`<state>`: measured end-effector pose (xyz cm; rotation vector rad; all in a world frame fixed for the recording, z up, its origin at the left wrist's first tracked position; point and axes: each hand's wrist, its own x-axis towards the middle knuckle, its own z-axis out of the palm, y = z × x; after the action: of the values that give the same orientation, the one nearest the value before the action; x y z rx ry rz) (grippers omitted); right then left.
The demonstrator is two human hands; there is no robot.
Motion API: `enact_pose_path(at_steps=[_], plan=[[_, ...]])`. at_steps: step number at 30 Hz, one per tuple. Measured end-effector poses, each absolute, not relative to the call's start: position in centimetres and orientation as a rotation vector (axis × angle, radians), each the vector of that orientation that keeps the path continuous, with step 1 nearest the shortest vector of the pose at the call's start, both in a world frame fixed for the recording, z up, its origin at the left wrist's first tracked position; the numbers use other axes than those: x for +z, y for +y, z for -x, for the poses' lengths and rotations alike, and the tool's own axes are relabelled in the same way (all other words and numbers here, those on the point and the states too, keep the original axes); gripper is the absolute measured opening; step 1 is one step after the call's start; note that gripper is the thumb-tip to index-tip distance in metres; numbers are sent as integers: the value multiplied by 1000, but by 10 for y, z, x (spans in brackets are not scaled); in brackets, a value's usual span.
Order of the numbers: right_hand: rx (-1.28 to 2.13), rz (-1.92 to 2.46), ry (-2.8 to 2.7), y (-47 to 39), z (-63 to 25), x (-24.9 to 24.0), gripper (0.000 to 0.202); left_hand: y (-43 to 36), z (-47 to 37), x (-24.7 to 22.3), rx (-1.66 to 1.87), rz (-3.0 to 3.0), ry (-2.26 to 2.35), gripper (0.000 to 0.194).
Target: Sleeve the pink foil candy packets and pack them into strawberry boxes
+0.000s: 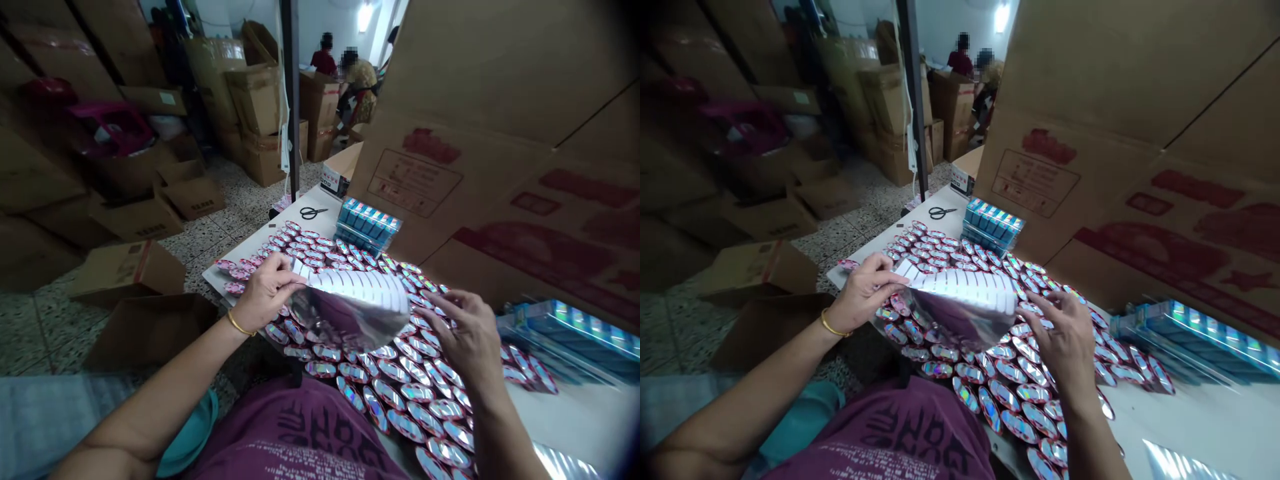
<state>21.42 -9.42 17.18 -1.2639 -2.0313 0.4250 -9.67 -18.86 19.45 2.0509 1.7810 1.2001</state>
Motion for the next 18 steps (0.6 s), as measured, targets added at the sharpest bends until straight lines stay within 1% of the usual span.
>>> enact_pose_path(at_steps=[1, 2, 4, 5, 8, 9, 11, 14, 18], plan=[[267, 1188, -2102, -101, -206, 179, 43, -189, 94, 200, 1207, -2078, 1807, 17], [199, 1080, -2188, -108, -194, 185, 49, -190, 90, 205, 1203, -2105, 1826, 16], [242, 834, -2416, -120, -168, 192, 55, -191, 82, 213, 1164, -2153, 1822, 14], [281, 752, -2507, -125, -155, 191, 53, -191, 79, 215, 1135, -2170, 1791, 14], [372, 777, -2593, -129, -133, 180, 26, -191, 73, 217, 1043, -2123, 1635, 16], [389, 818, -2597, -127, -131, 176, 21, -190, 73, 216, 1029, -2066, 1596, 17], [393, 851, -2614, -123, -133, 170, 20, -188, 72, 212, 1027, -1920, 1548, 20], [341, 770, -2644, -122, -145, 172, 20, -188, 68, 206, 989, -1837, 1458, 22], [478, 663, -2685, -137, -181, 178, 20, -202, 63, 202, 1031, -1929, 1380, 20]])
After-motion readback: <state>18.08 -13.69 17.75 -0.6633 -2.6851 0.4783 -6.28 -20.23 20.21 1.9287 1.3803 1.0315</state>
